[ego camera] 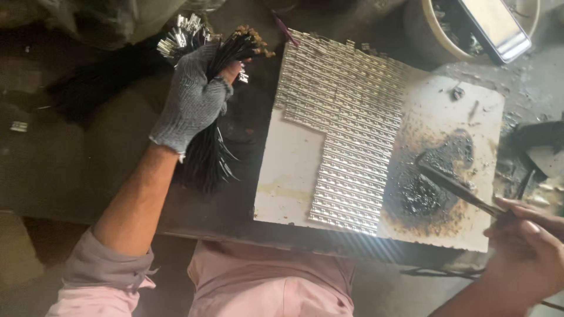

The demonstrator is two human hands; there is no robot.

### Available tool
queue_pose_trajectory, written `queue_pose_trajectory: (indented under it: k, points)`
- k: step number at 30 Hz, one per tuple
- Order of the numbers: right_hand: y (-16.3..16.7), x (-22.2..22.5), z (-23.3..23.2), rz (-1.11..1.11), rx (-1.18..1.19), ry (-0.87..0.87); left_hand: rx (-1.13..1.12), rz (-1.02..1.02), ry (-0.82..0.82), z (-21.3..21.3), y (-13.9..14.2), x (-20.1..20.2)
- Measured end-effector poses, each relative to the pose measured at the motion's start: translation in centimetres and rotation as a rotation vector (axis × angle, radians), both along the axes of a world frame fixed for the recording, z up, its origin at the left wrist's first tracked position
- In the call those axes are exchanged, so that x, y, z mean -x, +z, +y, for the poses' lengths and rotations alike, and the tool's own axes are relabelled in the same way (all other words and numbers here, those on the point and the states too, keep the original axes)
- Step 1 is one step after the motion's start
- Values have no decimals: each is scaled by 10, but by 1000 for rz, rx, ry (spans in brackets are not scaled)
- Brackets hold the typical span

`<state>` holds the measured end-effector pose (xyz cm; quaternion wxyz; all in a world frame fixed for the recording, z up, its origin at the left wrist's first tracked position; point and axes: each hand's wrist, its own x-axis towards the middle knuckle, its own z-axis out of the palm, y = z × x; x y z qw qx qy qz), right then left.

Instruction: The person uses a soldering iron to attach LED components to a circuit board. They hold a bundle of LEDs in one hand and apply solder to each component in sequence, working across the board.

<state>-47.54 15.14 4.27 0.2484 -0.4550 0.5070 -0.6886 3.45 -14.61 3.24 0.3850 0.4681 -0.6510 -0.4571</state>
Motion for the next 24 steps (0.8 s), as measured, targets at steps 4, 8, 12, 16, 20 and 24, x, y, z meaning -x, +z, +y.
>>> queue_pose_trajectory:
  k: [4,8,12,16,20,24]
  points:
    - [11,-37,-34,47,1,85,432,-35,9,-4,-8,-5]
    - [37,-83,-72,93,3,157,369,15,16,1,-18,-1]
    - [51,-121,-110,449,148,173,-154,123,95,5,-21,6]
    - [67,-145,-128,150,24,275,227,74,-1,3,-21,10]
    - [81,-168,-141,145,-142,281,290,123,-21,3,-23,11]
    - [88,-190,-160,209,-216,237,-104,283,44,5,-27,14]
